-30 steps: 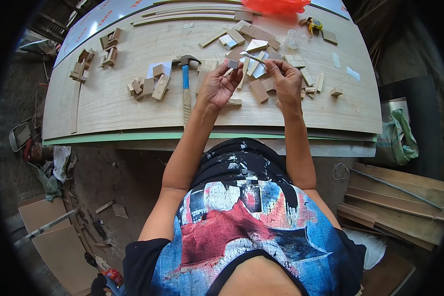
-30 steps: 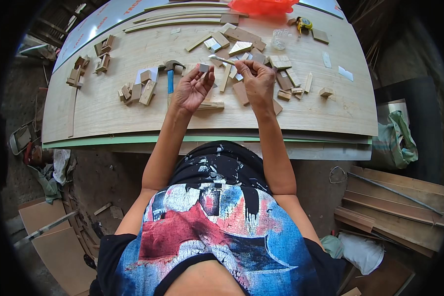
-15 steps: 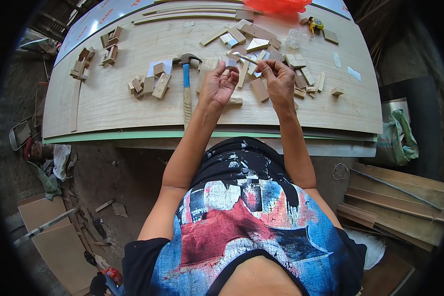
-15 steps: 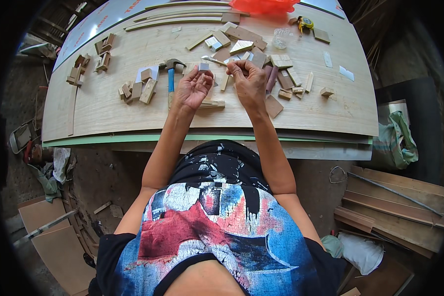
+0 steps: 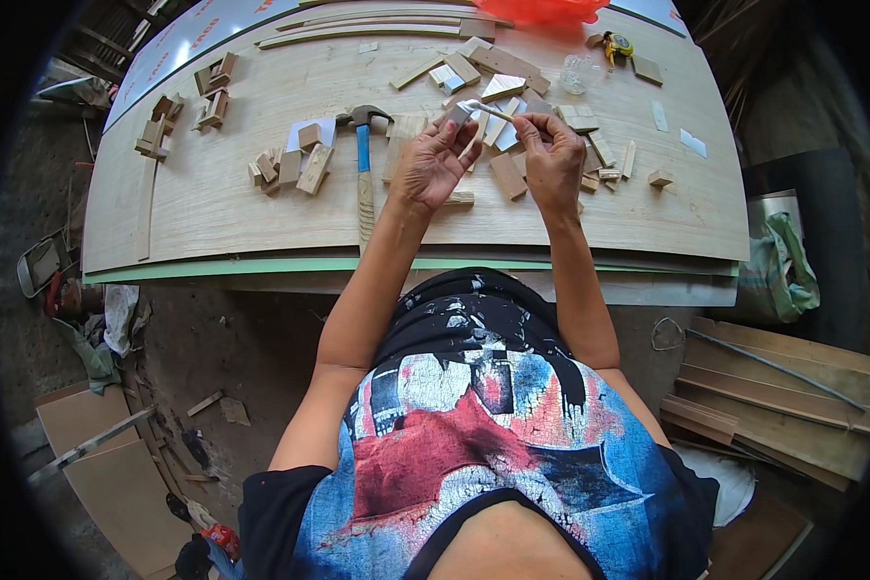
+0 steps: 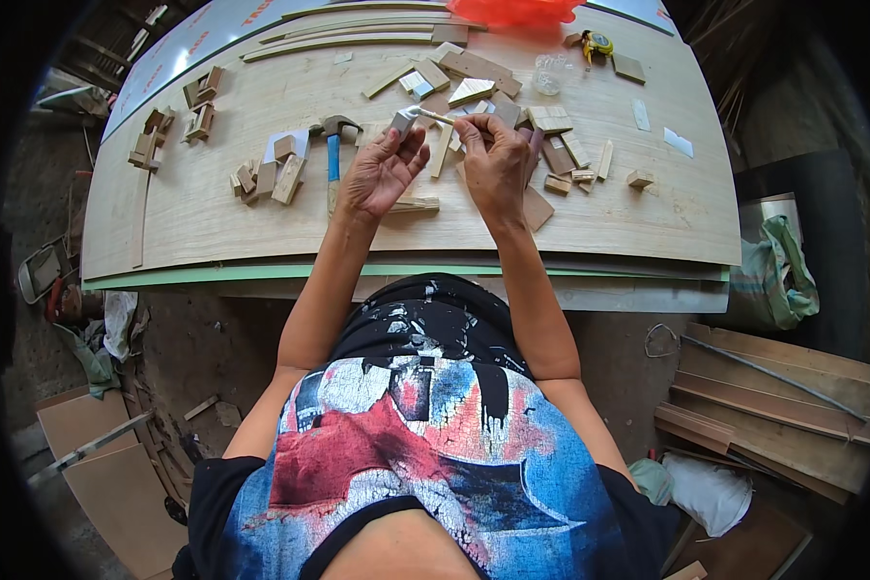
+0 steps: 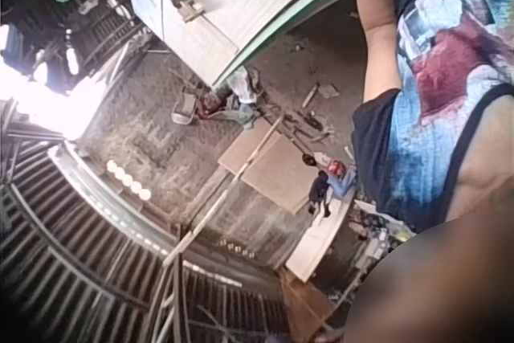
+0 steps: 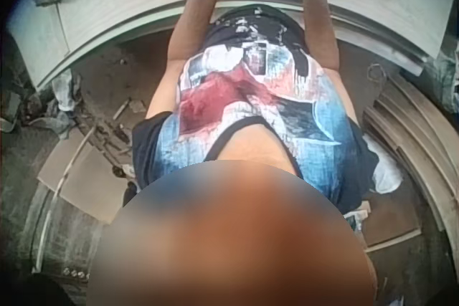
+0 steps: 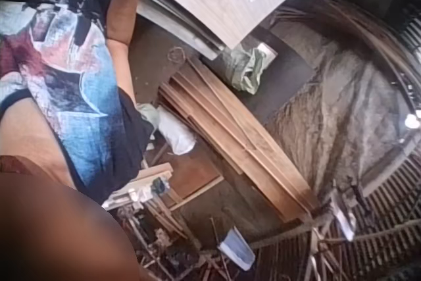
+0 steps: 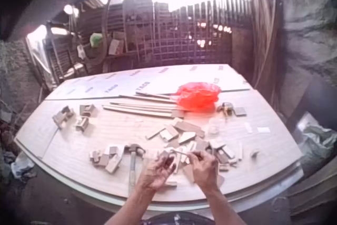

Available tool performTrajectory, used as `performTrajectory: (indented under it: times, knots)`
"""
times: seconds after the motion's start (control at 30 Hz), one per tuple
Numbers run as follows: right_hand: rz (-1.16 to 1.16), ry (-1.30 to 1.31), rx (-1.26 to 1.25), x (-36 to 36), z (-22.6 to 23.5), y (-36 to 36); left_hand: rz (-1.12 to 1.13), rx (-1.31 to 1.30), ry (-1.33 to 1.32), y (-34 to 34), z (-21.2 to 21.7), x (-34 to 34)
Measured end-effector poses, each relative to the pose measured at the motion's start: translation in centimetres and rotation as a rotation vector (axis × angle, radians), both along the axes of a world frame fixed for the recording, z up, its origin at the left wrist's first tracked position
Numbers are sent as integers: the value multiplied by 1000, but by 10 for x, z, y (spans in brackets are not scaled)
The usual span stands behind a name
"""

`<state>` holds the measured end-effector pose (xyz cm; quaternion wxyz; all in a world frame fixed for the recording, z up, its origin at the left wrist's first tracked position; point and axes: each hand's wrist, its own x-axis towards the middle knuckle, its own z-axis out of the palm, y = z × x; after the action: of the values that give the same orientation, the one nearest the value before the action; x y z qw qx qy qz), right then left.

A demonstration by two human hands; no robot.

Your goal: Assembling small wooden pieces using wood glue to create miniature chairs.

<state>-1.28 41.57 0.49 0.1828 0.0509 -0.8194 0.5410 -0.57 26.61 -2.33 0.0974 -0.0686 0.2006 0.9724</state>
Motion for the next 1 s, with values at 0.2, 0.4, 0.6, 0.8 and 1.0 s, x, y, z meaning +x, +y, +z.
performTrajectory:
  times: [0.2, 0.4, 0.6, 0.8, 1.0]
  knots:
    - [-4, -21, -36, 1, 1, 1, -74, -129, 24, -2, -2, 2]
    - [-42, 34, -30, 1, 3, 0, -68, -260, 34, 1, 0, 3]
    - [-39, 115, 69, 1, 1, -1, -19, -379, 41, -2, -6, 0]
    - [-13, 136, 135, 1, 1, 0, 15, -464, 81, -3, -6, 0]
    - [57, 99, 85, 4, 3, -1, 41, -450, 93, -3, -8, 0]
